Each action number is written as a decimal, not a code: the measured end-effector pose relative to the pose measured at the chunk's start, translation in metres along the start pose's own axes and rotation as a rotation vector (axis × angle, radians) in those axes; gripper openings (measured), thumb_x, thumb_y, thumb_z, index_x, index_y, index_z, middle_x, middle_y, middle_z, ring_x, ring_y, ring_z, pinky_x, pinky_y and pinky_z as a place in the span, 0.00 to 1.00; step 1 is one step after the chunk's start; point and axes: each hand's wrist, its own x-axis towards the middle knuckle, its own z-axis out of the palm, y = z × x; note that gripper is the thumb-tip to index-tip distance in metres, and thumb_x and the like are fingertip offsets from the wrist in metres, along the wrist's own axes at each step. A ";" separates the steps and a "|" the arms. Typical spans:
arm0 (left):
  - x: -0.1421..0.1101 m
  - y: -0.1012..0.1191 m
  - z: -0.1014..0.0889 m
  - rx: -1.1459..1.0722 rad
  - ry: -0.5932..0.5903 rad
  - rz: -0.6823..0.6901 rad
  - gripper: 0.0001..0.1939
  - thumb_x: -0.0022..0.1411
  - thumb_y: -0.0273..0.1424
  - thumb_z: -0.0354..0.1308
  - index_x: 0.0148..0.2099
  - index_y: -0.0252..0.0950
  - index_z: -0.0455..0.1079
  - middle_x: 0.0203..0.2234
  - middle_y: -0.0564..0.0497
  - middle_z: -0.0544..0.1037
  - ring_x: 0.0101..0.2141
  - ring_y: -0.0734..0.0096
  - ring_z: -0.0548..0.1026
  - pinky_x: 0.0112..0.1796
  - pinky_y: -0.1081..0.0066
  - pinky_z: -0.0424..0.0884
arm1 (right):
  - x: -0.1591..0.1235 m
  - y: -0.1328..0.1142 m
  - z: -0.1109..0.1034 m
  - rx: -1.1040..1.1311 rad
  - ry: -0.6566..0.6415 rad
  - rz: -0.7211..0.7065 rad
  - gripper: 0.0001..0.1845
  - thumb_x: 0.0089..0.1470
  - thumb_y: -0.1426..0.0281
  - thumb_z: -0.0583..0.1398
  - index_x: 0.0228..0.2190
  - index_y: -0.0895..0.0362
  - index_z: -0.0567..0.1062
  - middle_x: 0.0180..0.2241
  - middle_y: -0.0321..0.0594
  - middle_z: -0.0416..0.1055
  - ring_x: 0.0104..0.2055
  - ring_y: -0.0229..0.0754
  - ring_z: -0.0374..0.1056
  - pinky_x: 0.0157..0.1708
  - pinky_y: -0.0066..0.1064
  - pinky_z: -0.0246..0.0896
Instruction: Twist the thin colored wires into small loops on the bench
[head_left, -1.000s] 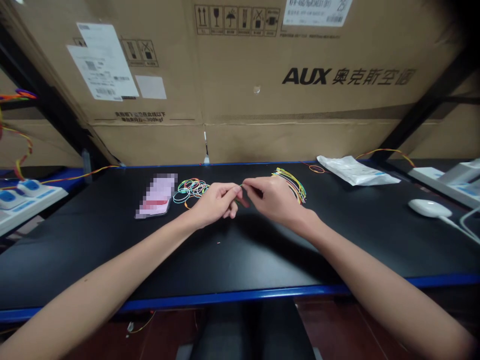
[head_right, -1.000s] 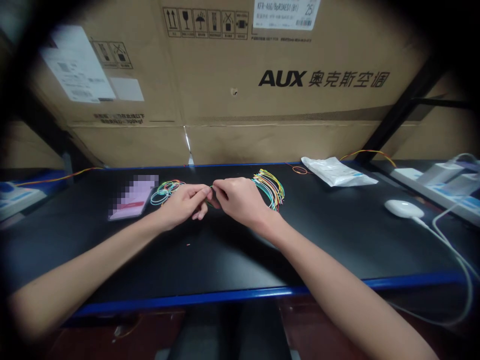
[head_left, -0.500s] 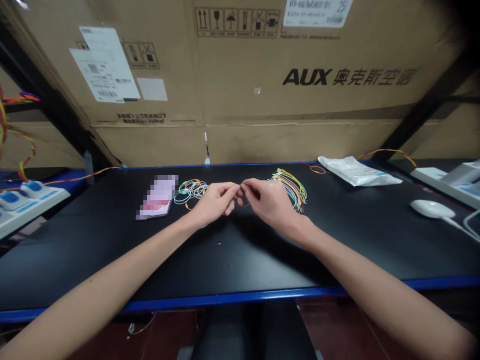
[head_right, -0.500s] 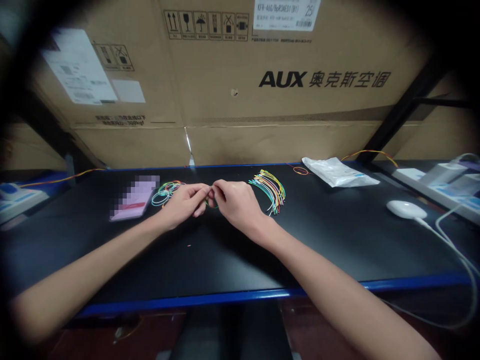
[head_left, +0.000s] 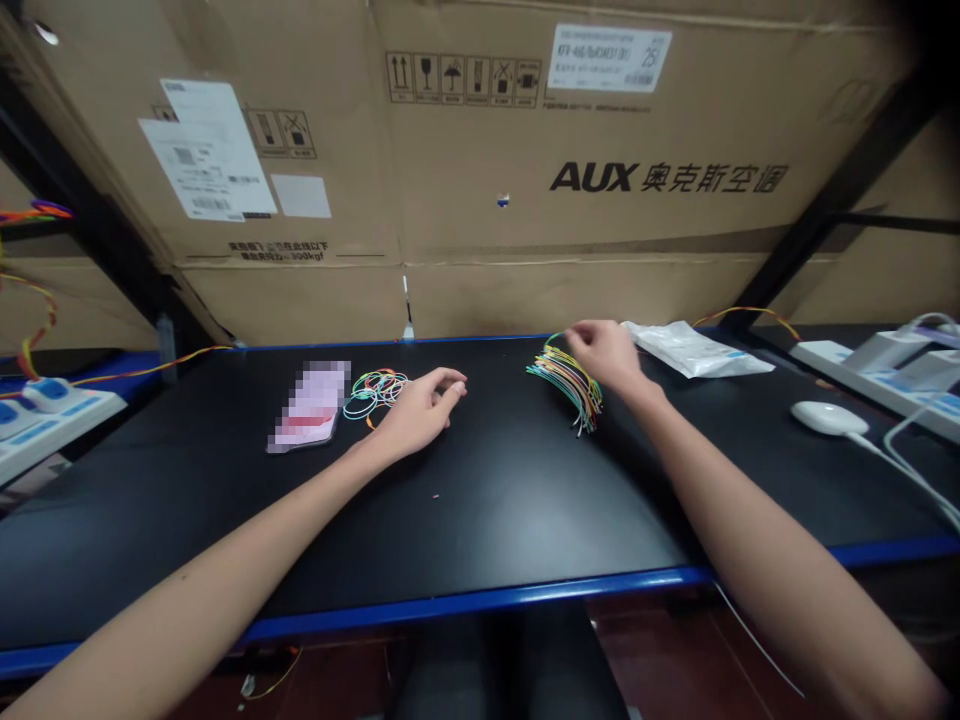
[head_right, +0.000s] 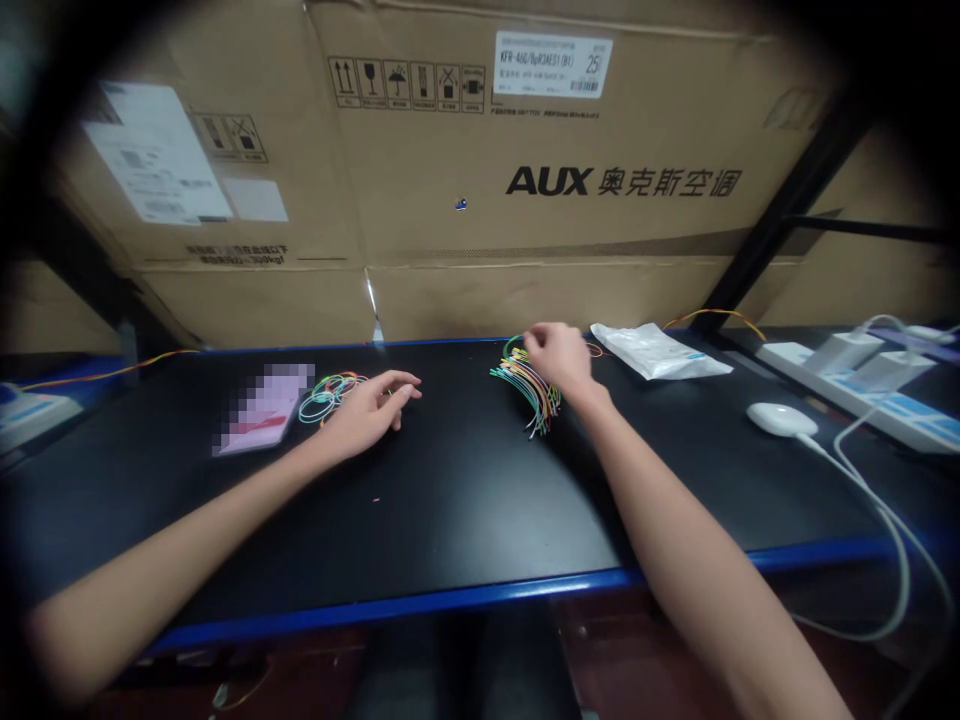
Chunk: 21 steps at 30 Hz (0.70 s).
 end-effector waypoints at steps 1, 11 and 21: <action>-0.001 -0.001 0.001 0.024 -0.016 0.013 0.13 0.64 0.38 0.49 0.45 0.36 0.66 0.37 0.49 0.77 0.19 0.80 0.70 0.25 0.74 0.67 | 0.005 0.014 -0.002 -0.025 0.057 0.105 0.16 0.56 0.66 0.53 0.38 0.58 0.78 0.36 0.49 0.76 0.38 0.48 0.71 0.35 0.33 0.61; 0.000 0.003 -0.011 0.304 0.041 0.113 0.13 0.64 0.37 0.48 0.46 0.37 0.67 0.35 0.49 0.77 0.24 0.73 0.73 0.29 0.70 0.68 | 0.006 0.036 0.016 -0.132 -0.004 -0.029 0.15 0.55 0.69 0.55 0.40 0.65 0.75 0.43 0.59 0.71 0.47 0.55 0.67 0.46 0.41 0.61; 0.016 -0.025 -0.062 0.846 0.067 0.090 0.15 0.62 0.37 0.49 0.42 0.34 0.72 0.39 0.42 0.77 0.40 0.58 0.73 0.43 0.61 0.67 | -0.066 -0.073 0.033 0.163 -0.399 -0.836 0.24 0.60 0.60 0.53 0.50 0.64 0.69 0.51 0.55 0.67 0.55 0.51 0.62 0.53 0.41 0.59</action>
